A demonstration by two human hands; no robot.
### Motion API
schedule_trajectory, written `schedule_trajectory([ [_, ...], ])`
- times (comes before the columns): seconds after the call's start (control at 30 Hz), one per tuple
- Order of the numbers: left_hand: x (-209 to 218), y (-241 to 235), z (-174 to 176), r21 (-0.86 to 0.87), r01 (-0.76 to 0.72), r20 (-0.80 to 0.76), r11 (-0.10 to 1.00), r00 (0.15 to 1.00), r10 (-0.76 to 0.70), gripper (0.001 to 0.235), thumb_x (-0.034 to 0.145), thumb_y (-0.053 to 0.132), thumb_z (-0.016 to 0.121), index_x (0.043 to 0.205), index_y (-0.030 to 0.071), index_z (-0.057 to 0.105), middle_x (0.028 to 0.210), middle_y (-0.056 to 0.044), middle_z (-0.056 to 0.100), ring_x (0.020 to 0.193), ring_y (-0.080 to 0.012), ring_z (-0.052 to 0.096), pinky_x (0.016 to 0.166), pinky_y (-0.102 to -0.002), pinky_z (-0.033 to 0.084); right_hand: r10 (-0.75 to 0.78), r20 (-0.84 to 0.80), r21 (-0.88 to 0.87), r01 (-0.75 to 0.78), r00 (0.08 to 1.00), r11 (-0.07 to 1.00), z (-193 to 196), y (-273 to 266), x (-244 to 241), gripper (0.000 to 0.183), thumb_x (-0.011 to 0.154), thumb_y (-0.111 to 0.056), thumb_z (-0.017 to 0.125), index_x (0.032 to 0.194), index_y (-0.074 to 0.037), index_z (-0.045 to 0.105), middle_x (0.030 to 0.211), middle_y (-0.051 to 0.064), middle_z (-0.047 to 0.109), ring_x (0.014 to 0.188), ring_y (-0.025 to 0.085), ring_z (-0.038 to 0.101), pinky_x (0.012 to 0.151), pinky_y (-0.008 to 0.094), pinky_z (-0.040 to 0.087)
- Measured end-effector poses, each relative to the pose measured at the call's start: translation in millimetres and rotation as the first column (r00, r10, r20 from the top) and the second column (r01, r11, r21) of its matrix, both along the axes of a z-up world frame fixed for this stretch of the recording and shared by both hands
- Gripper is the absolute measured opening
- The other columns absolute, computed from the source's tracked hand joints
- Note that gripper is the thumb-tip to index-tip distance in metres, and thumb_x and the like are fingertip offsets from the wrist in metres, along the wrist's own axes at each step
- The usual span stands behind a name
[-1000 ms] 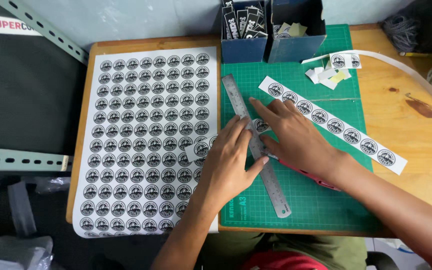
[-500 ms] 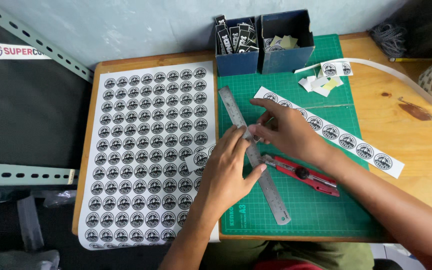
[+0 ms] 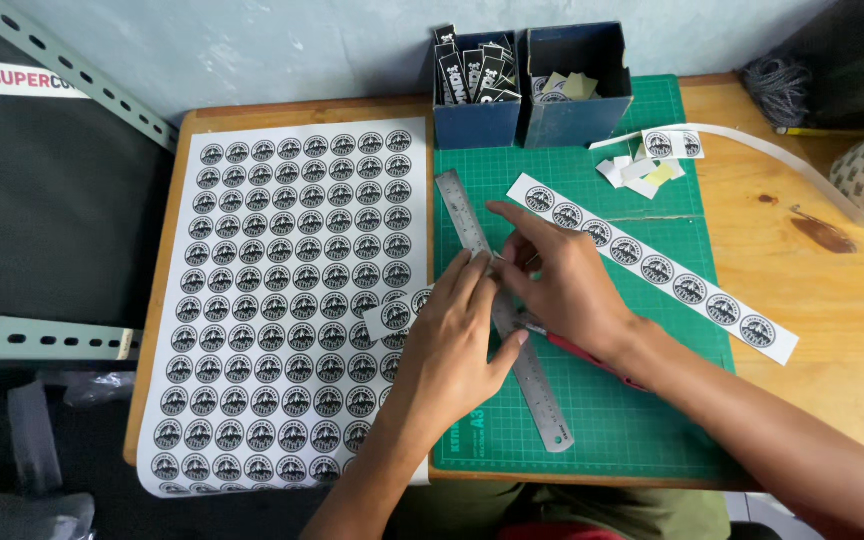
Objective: The person cuts individual circular stickers from a long strip using a ruler and a utility knife on a green cutting mat. They repeatedly align the ruler, slice the paper, and separate the cut stickers, placing them into a nearby box.
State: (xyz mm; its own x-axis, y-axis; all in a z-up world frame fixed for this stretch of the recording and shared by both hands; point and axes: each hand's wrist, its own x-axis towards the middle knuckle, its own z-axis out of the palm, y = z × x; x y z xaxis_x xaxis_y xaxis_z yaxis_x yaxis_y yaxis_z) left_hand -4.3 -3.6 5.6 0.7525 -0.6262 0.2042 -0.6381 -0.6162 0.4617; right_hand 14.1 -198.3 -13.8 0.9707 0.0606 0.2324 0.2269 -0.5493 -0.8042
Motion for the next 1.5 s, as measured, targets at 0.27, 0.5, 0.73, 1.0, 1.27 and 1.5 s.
schedule_trajectory([
  [0.27, -2.3, 0.7, -4.4, -0.011, -0.002, 0.02, 1.0, 1.0, 0.002, 0.053, 0.095, 0.032, 0.085, 0.126, -0.009, 0.068, 0.153, -0.037, 0.062, 0.151, -0.0581, 0.057, 0.126, -0.062, 0.047, -0.08, -0.142, 0.308, 0.121, 0.987, 0.944, 25.7, -17.2, 10.4, 0.05, 0.091, 0.007, 0.08, 0.14, 0.0, 0.077, 0.086, 0.014, 0.074, 0.065, 0.023, 0.076, 0.064, 0.036, 0.069],
  [0.5, 1.9, 4.9, -4.5, -0.041, 0.005, 0.031, 0.999, 1.0, -0.004, 0.054, 0.095, 0.036, 0.085, 0.125, -0.007, 0.07, 0.151, -0.034, 0.064, 0.15, -0.0562, 0.058, 0.122, -0.065, 0.049, -0.069, -0.31, 0.568, 0.243, 0.948, 0.786, 25.0, -41.8, 8.5, 0.021, 0.1, 0.006, 0.081, 0.119, 0.013, 0.079, 0.101, 0.024, 0.08, 0.089, 0.032, 0.084, 0.088, 0.049, 0.076],
  [0.73, 2.6, 3.1, -1.8, -0.117, -0.015, 0.02, 0.993, 1.0, 0.018, 0.054, 0.102, 0.038, 0.081, 0.127, -0.009, 0.071, 0.146, -0.036, 0.066, 0.145, -0.0572, 0.062, 0.119, -0.067, 0.051, -0.018, -0.368, 0.59, 0.249, 0.929, 0.768, 15.4, -46.0, 8.3, 0.019, 0.101, 0.006, 0.076, 0.118, 0.014, 0.079, 0.101, 0.025, 0.078, 0.087, 0.033, 0.083, 0.085, 0.049, 0.078],
  [1.0, 9.3, 3.6, -31.8, -0.384, -0.143, 0.192, 0.912, 0.954, 0.231, 0.024, 0.114, 0.039, 0.069, 0.112, 0.015, 0.071, 0.101, 0.003, 0.071, 0.101, -0.0244, 0.075, 0.096, -0.046, 0.051, 0.166, -0.273, 0.58, 0.024, 0.948, 0.815, 14.0, -31.9, -5.5, 0.022, 0.088, 0.012, 0.086, 0.109, 0.013, 0.085, 0.088, 0.028, 0.083, 0.078, 0.031, 0.083, 0.068, 0.045, 0.076],
  [1.27, 9.9, -2.2, -32.4, -0.367, -0.208, 0.229, 0.907, 0.925, 0.304, 0.025, 0.117, 0.035, 0.064, 0.1, 0.017, 0.064, 0.08, 0.001, 0.066, 0.08, -0.0282, 0.073, 0.092, -0.049, 0.051, 0.128, -0.257, 0.521, 0.026, 0.958, 0.853, 8.9, -28.5, -4.3, 0.016, 0.09, 0.006, 0.087, 0.105, 0.012, 0.085, 0.081, 0.026, 0.084, 0.069, 0.029, 0.083, 0.065, 0.042, 0.075],
  [1.5, 7.6, -1.9, -35.8, -0.394, -0.185, 0.207, 0.9, 0.936, 0.283, 0.024, 0.119, 0.032, 0.061, 0.103, 0.015, 0.064, 0.08, -0.002, 0.065, 0.08, -0.0304, 0.073, 0.092, -0.05, 0.05, 0.165, -0.299, 0.554, 0.031, 0.94, 0.832, 14.0, -31.5, -5.3, 0.011, 0.095, 0.005, 0.08, 0.1, 0.015, 0.084, 0.077, 0.028, 0.082, 0.067, 0.031, 0.082, 0.067, 0.043, 0.074],
])
